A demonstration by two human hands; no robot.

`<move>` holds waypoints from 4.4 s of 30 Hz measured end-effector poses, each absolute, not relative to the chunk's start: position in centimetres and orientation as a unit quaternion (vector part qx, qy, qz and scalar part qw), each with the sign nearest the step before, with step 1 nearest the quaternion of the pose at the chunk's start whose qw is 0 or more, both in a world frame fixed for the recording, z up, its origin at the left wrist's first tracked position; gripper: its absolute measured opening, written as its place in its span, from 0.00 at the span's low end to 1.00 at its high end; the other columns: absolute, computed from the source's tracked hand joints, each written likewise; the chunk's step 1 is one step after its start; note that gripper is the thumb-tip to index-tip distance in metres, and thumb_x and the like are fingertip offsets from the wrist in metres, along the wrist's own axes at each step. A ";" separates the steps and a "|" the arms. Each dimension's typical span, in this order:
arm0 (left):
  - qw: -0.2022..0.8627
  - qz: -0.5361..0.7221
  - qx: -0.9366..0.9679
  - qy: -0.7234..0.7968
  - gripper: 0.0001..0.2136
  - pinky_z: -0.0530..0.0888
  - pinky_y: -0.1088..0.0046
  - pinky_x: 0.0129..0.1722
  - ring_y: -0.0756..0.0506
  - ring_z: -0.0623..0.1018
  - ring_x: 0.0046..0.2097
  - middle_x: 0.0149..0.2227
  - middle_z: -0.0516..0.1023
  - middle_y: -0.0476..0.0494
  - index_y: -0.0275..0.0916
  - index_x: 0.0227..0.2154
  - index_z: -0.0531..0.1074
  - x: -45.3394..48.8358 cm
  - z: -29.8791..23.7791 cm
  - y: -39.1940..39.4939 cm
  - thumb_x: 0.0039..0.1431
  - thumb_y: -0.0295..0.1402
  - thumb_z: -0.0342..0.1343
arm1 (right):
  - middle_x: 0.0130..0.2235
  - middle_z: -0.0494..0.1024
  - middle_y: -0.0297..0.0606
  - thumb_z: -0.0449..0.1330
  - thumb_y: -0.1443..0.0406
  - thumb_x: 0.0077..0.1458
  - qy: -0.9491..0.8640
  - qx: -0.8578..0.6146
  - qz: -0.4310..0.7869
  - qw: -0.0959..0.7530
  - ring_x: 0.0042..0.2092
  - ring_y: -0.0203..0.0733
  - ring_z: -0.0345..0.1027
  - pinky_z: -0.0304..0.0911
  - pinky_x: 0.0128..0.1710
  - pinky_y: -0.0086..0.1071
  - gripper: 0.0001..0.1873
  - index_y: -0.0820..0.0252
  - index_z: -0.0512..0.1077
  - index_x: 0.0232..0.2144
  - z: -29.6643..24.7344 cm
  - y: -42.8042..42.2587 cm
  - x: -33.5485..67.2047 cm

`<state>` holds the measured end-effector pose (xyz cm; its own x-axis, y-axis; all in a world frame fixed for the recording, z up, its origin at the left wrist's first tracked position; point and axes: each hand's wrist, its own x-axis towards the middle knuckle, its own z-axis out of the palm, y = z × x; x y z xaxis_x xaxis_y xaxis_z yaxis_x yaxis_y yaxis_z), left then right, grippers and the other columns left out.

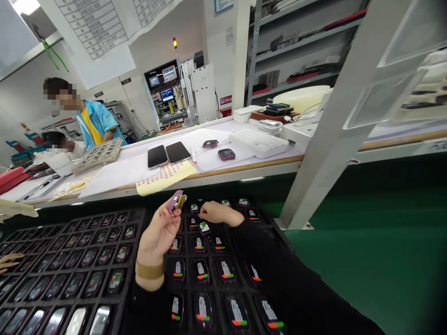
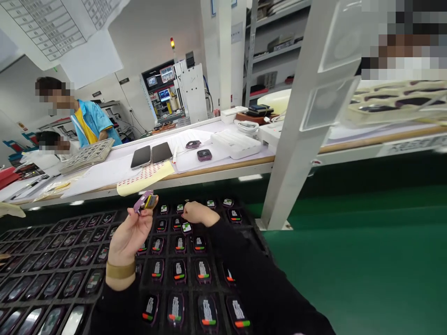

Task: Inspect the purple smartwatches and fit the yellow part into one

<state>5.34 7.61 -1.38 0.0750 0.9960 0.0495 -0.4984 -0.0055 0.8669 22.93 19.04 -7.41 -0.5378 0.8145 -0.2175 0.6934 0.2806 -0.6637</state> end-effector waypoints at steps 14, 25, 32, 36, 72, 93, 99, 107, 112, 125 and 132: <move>0.716 0.608 0.209 0.270 0.23 0.72 0.85 0.26 0.55 0.74 0.30 0.34 0.79 0.45 0.32 0.34 0.81 6.8 -1.6 7.2 0.34 0.37 0.80 | 0.37 0.79 0.40 0.70 0.54 0.53 -0.658 -0.284 0.450 0.533 0.36 0.43 0.75 0.71 0.31 0.31 0.18 0.60 0.76 0.38 -2.0 12.0 22.0; 0.693 0.614 0.291 0.240 0.21 0.70 0.83 0.29 0.54 0.75 0.34 0.38 0.81 0.45 0.38 0.39 0.83 6.8 -1.8 7.0 0.43 0.43 0.76 | 0.35 0.80 0.41 0.76 0.51 0.47 -0.597 -0.244 0.537 0.543 0.37 0.45 0.77 0.78 0.37 0.35 0.22 0.60 0.75 0.32 -2.0 11.9 21.8; 0.625 0.572 0.467 0.253 0.26 0.76 0.74 0.38 0.45 0.79 0.42 0.52 0.80 0.38 0.42 0.51 0.79 5.9 -1.6 6.7 0.50 0.45 0.72 | 0.30 0.78 0.37 0.77 0.53 0.47 -0.596 -0.225 0.588 0.499 0.31 0.40 0.74 0.76 0.33 0.31 0.20 0.60 0.76 0.30 -0.5 11.2 23.1; 0.574 0.567 0.535 0.253 0.23 0.77 0.73 0.46 0.43 0.81 0.46 0.50 0.81 0.39 0.44 0.51 0.79 5.6 -1.8 6.6 0.53 0.41 0.71 | 0.31 0.80 0.37 0.78 0.54 0.46 -0.589 -0.227 0.590 0.504 0.30 0.38 0.74 0.75 0.31 0.29 0.18 0.59 0.79 0.31 -0.2 10.9 23.3; 0.291 0.598 0.663 0.344 0.20 0.76 0.68 0.52 0.43 0.76 0.52 0.53 0.74 0.41 0.43 0.54 0.74 6.4 -1.6 5.9 0.58 0.36 0.67 | 0.36 0.81 0.38 0.77 0.57 0.50 -0.551 -0.183 0.618 0.529 0.37 0.39 0.76 0.74 0.38 0.28 0.15 0.57 0.81 0.36 -0.8 10.8 22.6; -0.139 0.544 0.731 0.387 0.20 0.73 0.71 0.60 0.44 0.75 0.56 0.52 0.74 0.36 0.33 0.56 0.68 7.7 -1.5 5.1 0.63 0.31 0.62 | 0.44 0.83 0.39 0.75 0.58 0.54 -0.563 -0.244 0.570 0.546 0.46 0.45 0.78 0.75 0.50 0.33 0.13 0.54 0.82 0.41 0.7 8.3 23.3; 0.005 0.592 0.720 0.362 0.22 0.77 0.69 0.55 0.44 0.76 0.55 0.52 0.75 0.40 0.40 0.56 0.70 7.6 -1.9 5.4 0.60 0.32 0.66 | 0.39 0.82 0.38 0.73 0.58 0.57 -0.574 -0.213 0.565 0.553 0.42 0.41 0.78 0.75 0.42 0.27 0.11 0.56 0.79 0.38 0.8 7.9 23.4; 0.394 0.611 0.646 0.233 0.23 0.77 0.72 0.53 0.44 0.78 0.53 0.53 0.76 0.41 0.48 0.56 0.75 7.2 -1.8 5.9 0.59 0.44 0.65 | 0.33 0.81 0.35 0.78 0.58 0.49 -0.546 -0.198 0.629 0.517 0.32 0.37 0.75 0.75 0.35 0.27 0.14 0.57 0.80 0.34 1.7 8.0 23.8; 0.422 0.617 0.626 0.223 0.23 0.77 0.71 0.55 0.41 0.78 0.56 0.55 0.77 0.40 0.48 0.57 0.74 7.3 -2.2 6.0 0.60 0.44 0.63 | 0.35 0.82 0.39 0.76 0.56 0.52 -0.548 -0.231 0.616 0.516 0.37 0.42 0.78 0.77 0.41 0.33 0.15 0.59 0.82 0.36 2.0 7.7 24.2; 0.311 0.629 0.663 0.261 0.24 0.81 0.70 0.47 0.41 0.81 0.50 0.52 0.79 0.36 0.41 0.54 0.74 7.4 -1.8 5.9 0.58 0.47 0.65 | 0.39 0.83 0.41 0.73 0.57 0.56 -0.567 -0.190 0.622 0.506 0.37 0.40 0.77 0.75 0.38 0.30 0.12 0.57 0.83 0.39 1.0 8.6 24.1; 0.309 0.618 0.674 0.260 0.24 0.81 0.68 0.48 0.40 0.81 0.51 0.52 0.79 0.35 0.41 0.54 0.74 7.2 -1.5 5.9 0.58 0.47 0.64 | 0.35 0.82 0.40 0.76 0.58 0.51 -0.555 -0.190 0.629 0.510 0.37 0.42 0.78 0.76 0.40 0.33 0.14 0.59 0.81 0.35 0.8 8.7 24.0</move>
